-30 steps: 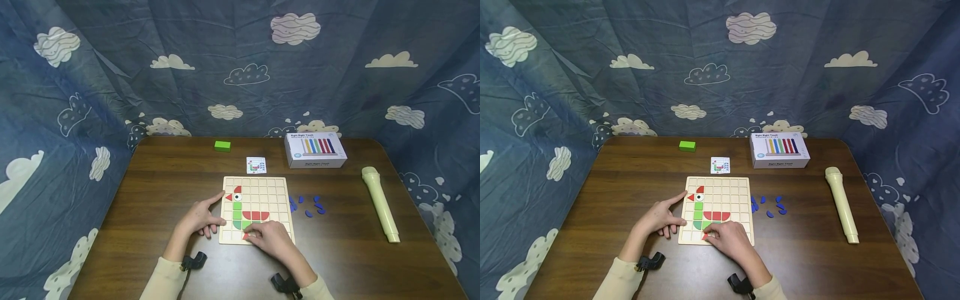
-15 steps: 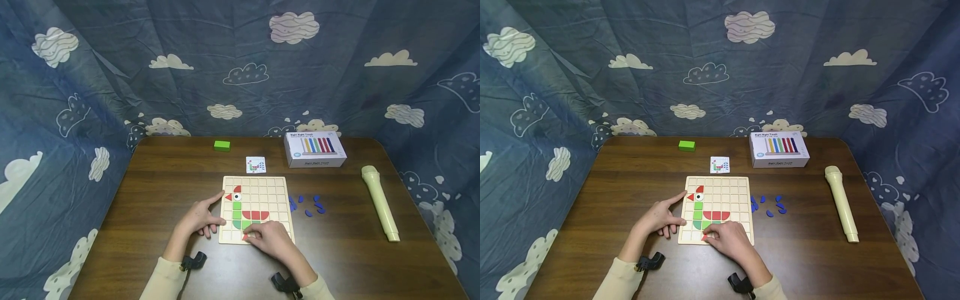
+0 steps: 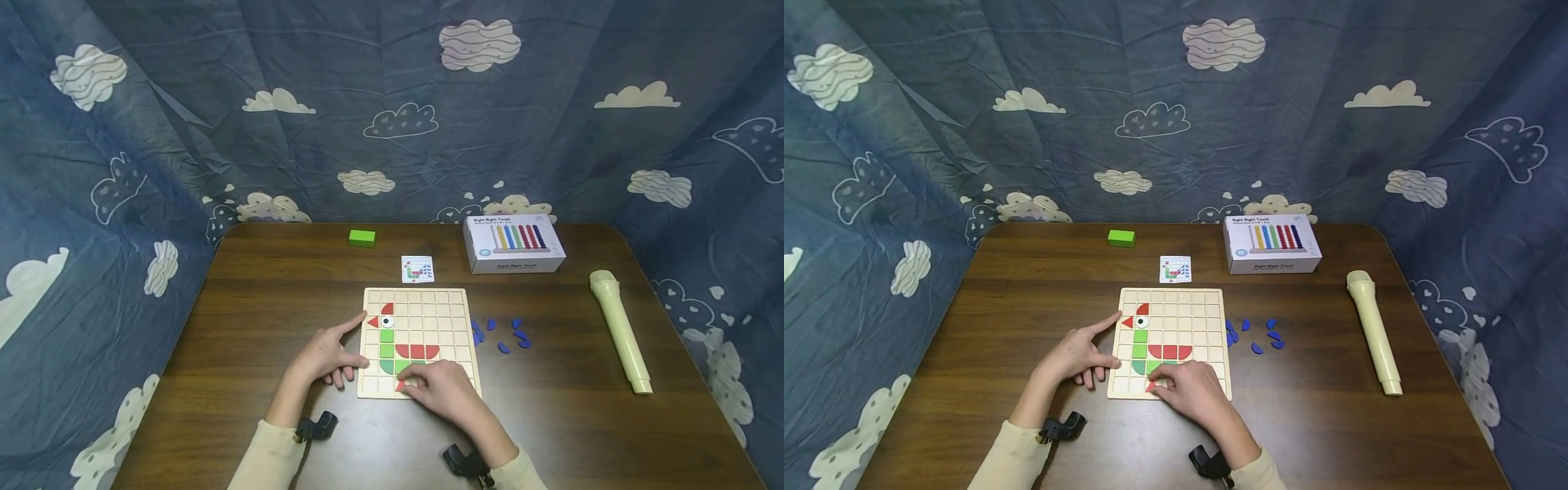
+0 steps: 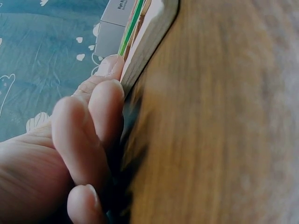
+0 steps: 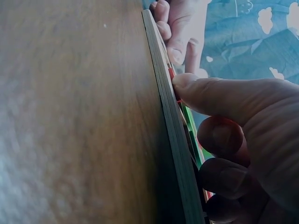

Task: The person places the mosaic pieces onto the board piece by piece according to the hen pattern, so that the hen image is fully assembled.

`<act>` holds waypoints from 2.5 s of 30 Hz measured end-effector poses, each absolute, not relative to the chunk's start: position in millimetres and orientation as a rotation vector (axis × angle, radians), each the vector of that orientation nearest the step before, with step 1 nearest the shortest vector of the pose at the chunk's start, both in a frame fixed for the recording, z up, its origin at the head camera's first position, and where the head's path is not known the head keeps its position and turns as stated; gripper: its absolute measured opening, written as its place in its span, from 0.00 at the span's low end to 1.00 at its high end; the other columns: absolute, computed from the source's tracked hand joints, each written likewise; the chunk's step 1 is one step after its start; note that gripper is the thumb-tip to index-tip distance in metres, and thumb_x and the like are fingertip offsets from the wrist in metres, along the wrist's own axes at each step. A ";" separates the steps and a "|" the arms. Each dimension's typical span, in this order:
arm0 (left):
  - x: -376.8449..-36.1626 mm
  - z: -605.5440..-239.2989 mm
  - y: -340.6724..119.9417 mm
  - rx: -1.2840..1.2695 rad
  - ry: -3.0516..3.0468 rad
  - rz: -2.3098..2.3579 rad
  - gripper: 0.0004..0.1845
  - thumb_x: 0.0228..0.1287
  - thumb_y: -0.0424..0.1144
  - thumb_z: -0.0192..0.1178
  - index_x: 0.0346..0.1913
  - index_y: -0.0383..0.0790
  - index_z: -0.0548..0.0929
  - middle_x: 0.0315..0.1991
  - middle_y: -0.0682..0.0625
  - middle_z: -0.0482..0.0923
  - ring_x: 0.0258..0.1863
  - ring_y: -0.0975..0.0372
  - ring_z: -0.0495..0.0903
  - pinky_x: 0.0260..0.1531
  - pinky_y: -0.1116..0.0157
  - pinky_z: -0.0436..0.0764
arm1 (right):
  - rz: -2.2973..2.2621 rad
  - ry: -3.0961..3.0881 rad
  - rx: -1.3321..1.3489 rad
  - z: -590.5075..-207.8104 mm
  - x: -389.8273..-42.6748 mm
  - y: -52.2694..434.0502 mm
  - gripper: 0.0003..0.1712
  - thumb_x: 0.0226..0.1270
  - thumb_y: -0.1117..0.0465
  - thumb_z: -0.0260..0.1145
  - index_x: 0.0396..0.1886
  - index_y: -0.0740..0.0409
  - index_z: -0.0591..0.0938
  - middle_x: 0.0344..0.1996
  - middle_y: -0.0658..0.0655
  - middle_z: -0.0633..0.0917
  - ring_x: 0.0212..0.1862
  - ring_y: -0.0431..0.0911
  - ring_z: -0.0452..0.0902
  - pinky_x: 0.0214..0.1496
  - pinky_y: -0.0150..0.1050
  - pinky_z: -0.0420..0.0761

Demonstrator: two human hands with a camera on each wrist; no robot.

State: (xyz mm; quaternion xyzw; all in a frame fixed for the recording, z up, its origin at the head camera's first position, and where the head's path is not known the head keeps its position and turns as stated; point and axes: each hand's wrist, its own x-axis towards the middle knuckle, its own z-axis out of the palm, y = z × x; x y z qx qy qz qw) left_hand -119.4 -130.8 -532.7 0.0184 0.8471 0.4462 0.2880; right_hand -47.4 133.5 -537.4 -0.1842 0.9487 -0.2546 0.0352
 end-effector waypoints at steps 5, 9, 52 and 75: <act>-120.3 -533.4 -130.6 0.043 2.259 1.194 0.54 0.58 0.48 0.81 0.82 0.76 0.60 0.18 0.44 0.86 0.10 0.59 0.83 0.10 0.67 0.76 | -0.860 2.894 -0.568 -535.2 -48.3 136.1 0.07 0.64 0.48 0.80 0.41 0.38 0.93 0.12 0.35 0.66 0.18 0.29 0.57 0.25 0.28 0.57; -120.3 -534.0 -129.5 0.049 2.260 1.198 0.54 0.57 0.48 0.81 0.82 0.76 0.60 0.18 0.45 0.86 0.10 0.58 0.83 0.09 0.67 0.76 | -1.077 2.859 -0.543 -528.3 -53.7 155.1 0.08 0.65 0.54 0.79 0.43 0.46 0.93 0.13 0.36 0.70 0.19 0.28 0.59 0.24 0.27 0.62; -118.6 -529.4 -129.0 0.052 2.286 1.169 0.55 0.58 0.46 0.81 0.83 0.74 0.59 0.18 0.45 0.86 0.10 0.58 0.84 0.10 0.68 0.76 | -0.671 3.018 -0.003 -530.2 -113.5 285.1 0.17 0.69 0.53 0.76 0.53 0.56 0.90 0.20 0.49 0.77 0.24 0.44 0.69 0.27 0.38 0.63; -118.4 -532.2 -129.2 0.051 2.266 1.193 0.55 0.57 0.47 0.82 0.83 0.74 0.60 0.18 0.45 0.87 0.11 0.58 0.84 0.09 0.68 0.75 | -0.785 3.039 -0.183 -506.7 -103.1 190.6 0.14 0.63 0.49 0.80 0.45 0.49 0.93 0.17 0.44 0.77 0.22 0.40 0.67 0.25 0.35 0.63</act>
